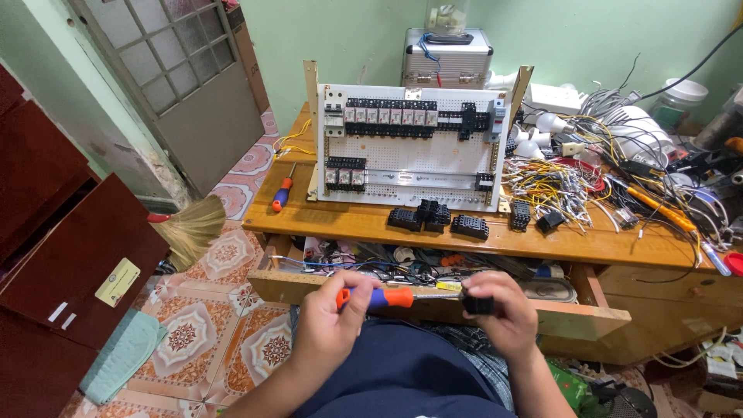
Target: The person is using a screwdriver to adjust screws on electrical relay bases as part of assembling or organizing an electrical control panel.
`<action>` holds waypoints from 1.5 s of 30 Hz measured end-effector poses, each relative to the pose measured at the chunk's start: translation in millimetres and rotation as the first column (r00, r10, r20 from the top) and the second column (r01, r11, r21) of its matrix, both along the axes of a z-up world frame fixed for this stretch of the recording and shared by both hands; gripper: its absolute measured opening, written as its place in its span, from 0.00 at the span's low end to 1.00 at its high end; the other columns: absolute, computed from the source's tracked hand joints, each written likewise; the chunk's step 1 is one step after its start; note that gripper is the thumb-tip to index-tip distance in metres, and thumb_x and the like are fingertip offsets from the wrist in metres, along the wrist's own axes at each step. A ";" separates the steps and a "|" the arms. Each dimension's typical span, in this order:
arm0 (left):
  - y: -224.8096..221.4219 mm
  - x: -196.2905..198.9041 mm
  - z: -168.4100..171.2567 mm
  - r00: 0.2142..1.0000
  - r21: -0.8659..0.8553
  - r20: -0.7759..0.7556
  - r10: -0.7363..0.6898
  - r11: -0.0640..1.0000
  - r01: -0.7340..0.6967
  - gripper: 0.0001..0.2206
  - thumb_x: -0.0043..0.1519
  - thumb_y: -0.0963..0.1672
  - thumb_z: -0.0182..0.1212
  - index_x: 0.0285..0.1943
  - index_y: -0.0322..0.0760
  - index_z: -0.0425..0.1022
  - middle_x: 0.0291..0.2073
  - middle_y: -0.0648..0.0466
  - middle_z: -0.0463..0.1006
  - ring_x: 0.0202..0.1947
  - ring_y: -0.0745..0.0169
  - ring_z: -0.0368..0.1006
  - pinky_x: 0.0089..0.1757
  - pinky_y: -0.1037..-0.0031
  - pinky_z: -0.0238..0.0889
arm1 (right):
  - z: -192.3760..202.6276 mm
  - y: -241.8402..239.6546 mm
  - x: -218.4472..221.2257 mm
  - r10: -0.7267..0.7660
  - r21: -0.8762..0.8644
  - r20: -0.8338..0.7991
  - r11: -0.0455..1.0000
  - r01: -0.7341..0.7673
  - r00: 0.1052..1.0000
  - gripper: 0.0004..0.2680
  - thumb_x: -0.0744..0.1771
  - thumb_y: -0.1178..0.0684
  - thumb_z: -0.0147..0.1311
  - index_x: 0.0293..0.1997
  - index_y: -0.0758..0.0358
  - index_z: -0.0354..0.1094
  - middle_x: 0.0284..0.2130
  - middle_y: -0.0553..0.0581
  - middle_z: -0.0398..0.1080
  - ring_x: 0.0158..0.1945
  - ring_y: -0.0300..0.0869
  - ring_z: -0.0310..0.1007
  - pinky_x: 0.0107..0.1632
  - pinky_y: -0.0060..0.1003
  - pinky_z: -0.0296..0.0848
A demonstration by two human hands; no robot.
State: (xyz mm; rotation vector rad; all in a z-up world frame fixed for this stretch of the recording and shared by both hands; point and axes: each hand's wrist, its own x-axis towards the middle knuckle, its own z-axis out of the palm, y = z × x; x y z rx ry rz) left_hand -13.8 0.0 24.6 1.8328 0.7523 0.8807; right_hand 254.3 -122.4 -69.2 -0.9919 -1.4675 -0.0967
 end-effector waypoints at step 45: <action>-3.3 11.0 -26.8 0.962 0.586 0.231 -0.145 0.810 -0.019 0.11 0.64 0.47 0.62 0.50 0.38 0.75 0.41 0.54 0.84 0.36 0.60 0.84 0.38 0.76 0.75 | -16.3 13.4 8.7 0.508 0.183 -0.492 0.855 -0.486 0.707 0.10 0.69 0.58 0.59 0.55 0.64 0.67 0.48 0.64 0.66 0.48 0.49 0.70 0.45 0.36 0.80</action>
